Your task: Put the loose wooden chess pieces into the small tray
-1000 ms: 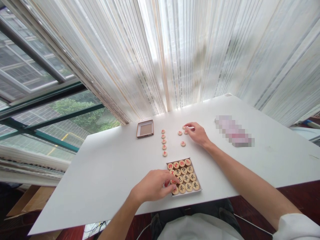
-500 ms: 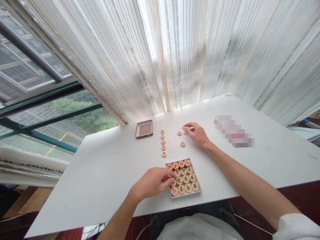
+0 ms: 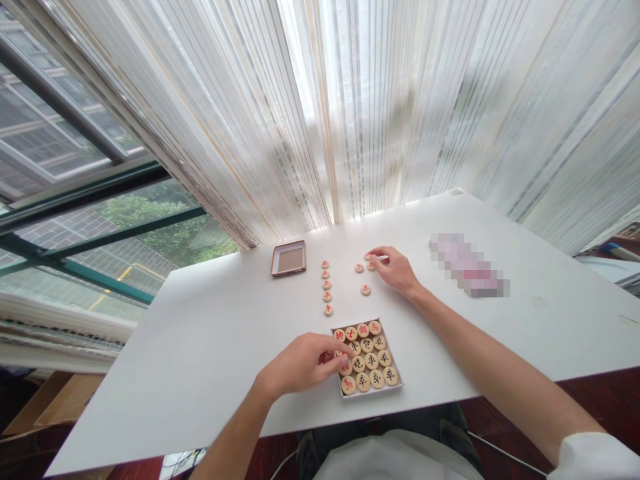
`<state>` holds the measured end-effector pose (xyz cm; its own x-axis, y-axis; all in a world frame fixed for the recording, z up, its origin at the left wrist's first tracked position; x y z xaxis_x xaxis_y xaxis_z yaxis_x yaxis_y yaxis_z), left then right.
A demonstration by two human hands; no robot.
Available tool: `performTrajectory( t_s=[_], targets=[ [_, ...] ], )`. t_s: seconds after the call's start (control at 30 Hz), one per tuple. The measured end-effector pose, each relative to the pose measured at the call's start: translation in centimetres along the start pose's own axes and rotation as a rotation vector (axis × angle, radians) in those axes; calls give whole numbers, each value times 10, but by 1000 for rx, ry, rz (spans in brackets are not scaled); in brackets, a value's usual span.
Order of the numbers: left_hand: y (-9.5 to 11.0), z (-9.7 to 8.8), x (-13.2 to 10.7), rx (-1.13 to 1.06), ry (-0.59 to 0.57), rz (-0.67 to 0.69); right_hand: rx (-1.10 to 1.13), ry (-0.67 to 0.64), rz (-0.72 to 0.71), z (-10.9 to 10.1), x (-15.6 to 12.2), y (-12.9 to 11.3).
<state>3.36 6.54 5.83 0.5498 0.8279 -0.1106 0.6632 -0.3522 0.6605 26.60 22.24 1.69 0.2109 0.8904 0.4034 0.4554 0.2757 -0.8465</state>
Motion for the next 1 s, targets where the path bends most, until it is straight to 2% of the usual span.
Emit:
performTrajectory(
  t_s=[0.13, 0.23, 0.4, 0.47, 0.57, 0.7, 1.0],
  targets=[
    [-4, -20, 12, -72, 110, 9, -3, 5, -6, -2, -1, -2],
    [-15, -38, 32, -149, 244, 14, -9, 10, -17, -2, -1, -1],
    [-51, -58, 74, -228, 534, 31, -19, 18, -23, -3, 1, 1],
    [-69, -61, 85, -246, 651, 12, -25, 20, -18, -4, 1, 1],
    [-91, -58, 91, -275, 761, -31, -33, 19, -15, -5, 1, 1],
    [-98, -54, 87, -269, 800, -27, -43, -5, -36, -5, -1, -2],
    [-77, -49, 72, -18, 683, 71, -46, -64, -166, -3, -4, -15]
  ],
)
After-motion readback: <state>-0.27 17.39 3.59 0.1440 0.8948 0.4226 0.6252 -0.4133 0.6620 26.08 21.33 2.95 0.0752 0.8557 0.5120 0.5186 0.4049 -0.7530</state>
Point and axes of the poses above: each hand's wrist, its own x-axis towards the middle knuckle, its own z-axis out of the palm, y = z × x, the point moved 6 cm from there along x, towards the middle knuckle, and after that the axes turned 8 degrees about y, right-handed, at the moved point
